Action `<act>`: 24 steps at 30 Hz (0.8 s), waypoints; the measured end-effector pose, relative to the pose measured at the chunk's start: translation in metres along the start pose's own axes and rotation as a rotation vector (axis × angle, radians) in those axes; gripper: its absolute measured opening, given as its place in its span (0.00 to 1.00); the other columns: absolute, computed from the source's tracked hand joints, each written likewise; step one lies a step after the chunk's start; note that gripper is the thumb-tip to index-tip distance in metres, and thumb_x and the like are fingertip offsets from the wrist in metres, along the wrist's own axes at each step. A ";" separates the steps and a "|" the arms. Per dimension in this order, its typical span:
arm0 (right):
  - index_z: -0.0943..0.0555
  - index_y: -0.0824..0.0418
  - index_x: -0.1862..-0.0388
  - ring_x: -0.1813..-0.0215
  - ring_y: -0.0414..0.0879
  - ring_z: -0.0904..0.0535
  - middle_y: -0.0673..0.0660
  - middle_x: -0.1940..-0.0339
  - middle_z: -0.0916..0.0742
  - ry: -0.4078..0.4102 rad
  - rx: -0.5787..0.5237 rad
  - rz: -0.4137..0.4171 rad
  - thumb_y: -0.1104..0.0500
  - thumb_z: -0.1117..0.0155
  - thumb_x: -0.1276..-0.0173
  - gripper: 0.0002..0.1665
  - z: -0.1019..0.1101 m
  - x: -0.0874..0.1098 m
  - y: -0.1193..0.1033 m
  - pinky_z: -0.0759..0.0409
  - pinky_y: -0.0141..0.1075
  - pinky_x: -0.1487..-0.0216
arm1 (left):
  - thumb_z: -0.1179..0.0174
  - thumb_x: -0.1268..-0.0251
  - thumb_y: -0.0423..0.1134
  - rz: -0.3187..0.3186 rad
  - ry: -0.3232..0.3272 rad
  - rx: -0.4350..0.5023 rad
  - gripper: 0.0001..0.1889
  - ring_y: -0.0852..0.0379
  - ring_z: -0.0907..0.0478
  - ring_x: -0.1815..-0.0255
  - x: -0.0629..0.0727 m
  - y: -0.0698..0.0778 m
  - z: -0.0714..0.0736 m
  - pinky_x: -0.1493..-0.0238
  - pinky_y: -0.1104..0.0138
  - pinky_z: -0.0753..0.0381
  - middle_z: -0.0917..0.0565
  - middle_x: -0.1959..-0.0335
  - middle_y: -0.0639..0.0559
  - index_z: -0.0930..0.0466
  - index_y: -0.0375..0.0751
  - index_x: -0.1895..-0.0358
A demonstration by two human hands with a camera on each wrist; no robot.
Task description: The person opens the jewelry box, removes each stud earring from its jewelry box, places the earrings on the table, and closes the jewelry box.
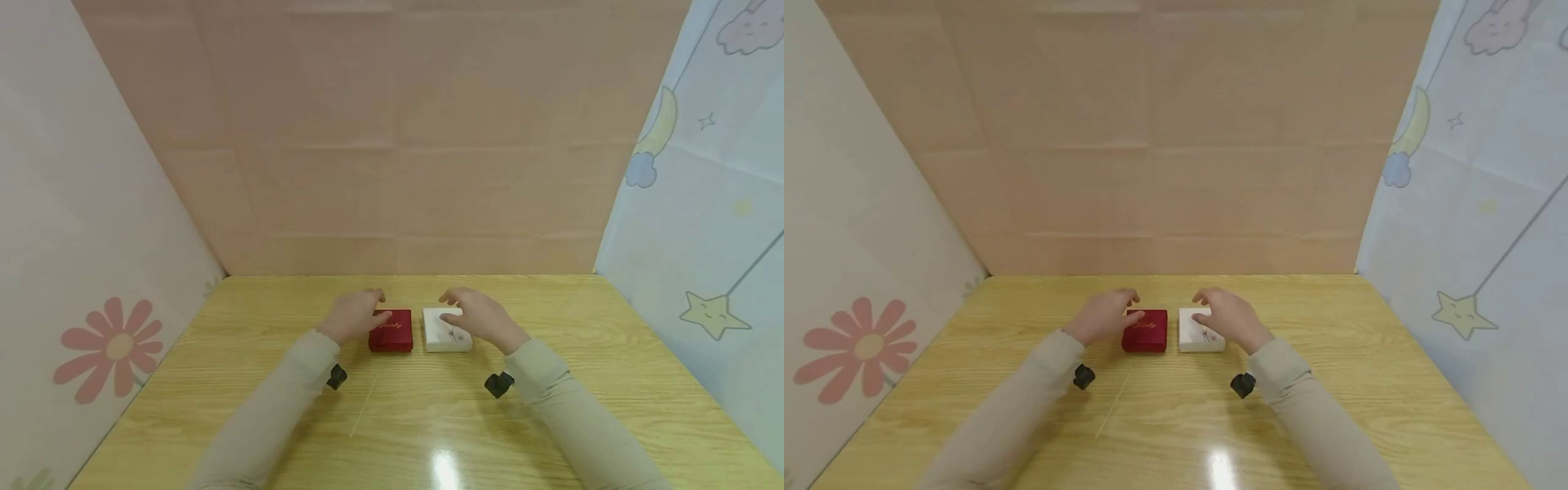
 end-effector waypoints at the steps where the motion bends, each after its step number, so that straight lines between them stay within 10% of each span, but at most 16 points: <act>1: 0.22 0.59 0.42 0.47 0.55 0.20 0.59 0.46 0.16 0.013 -0.050 0.015 0.52 0.37 0.32 0.22 0.001 -0.001 -0.004 0.22 0.51 0.48 | 0.42 0.33 0.51 -0.004 0.020 0.001 0.17 0.58 0.19 0.70 0.001 -0.002 0.004 0.72 0.65 0.20 0.15 0.62 0.52 0.20 0.42 0.52; 4: 0.23 0.60 0.43 0.48 0.53 0.20 0.59 0.47 0.17 -0.008 -0.180 0.056 0.56 0.36 0.32 0.21 -0.005 -0.006 -0.019 0.21 0.48 0.48 | 0.39 0.35 0.47 -0.004 0.041 0.044 0.10 0.61 0.26 0.77 0.004 -0.009 0.009 0.77 0.68 0.26 0.19 0.71 0.54 0.19 0.43 0.62; 9: 0.34 0.62 0.30 0.35 0.59 0.28 0.64 0.34 0.26 -0.146 -0.278 0.084 0.54 0.29 0.39 0.40 -0.027 -0.018 -0.044 0.29 0.54 0.37 | 0.29 0.48 0.55 0.014 -0.077 0.286 0.37 0.52 0.22 0.51 0.005 -0.023 -0.006 0.53 0.58 0.20 0.23 0.42 0.45 0.30 0.42 0.37; 14: 0.39 0.63 0.26 0.33 0.59 0.31 0.64 0.29 0.31 -0.201 -0.218 0.053 0.50 0.23 0.46 0.53 -0.047 -0.035 -0.056 0.28 0.53 0.37 | 0.20 0.64 0.54 0.018 -0.201 0.496 0.61 0.42 0.33 0.33 0.003 -0.031 -0.028 0.38 0.49 0.28 0.38 0.28 0.41 0.48 0.42 0.25; 24: 0.42 0.66 0.26 0.38 0.59 0.28 0.67 0.31 0.31 -0.271 -0.066 0.036 0.48 0.20 0.52 0.61 -0.081 -0.054 -0.067 0.23 0.50 0.44 | 0.18 0.66 0.44 -0.022 -0.312 0.575 0.65 0.47 0.30 0.36 0.004 -0.028 -0.058 0.34 0.53 0.32 0.35 0.32 0.42 0.56 0.37 0.24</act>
Point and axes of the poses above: each hand's wrist, its own x-axis away from the middle knuckle, its own z-axis out of the back of the hand, y = z × x, the point moved 8 cm from there along -x, towards the middle knuckle
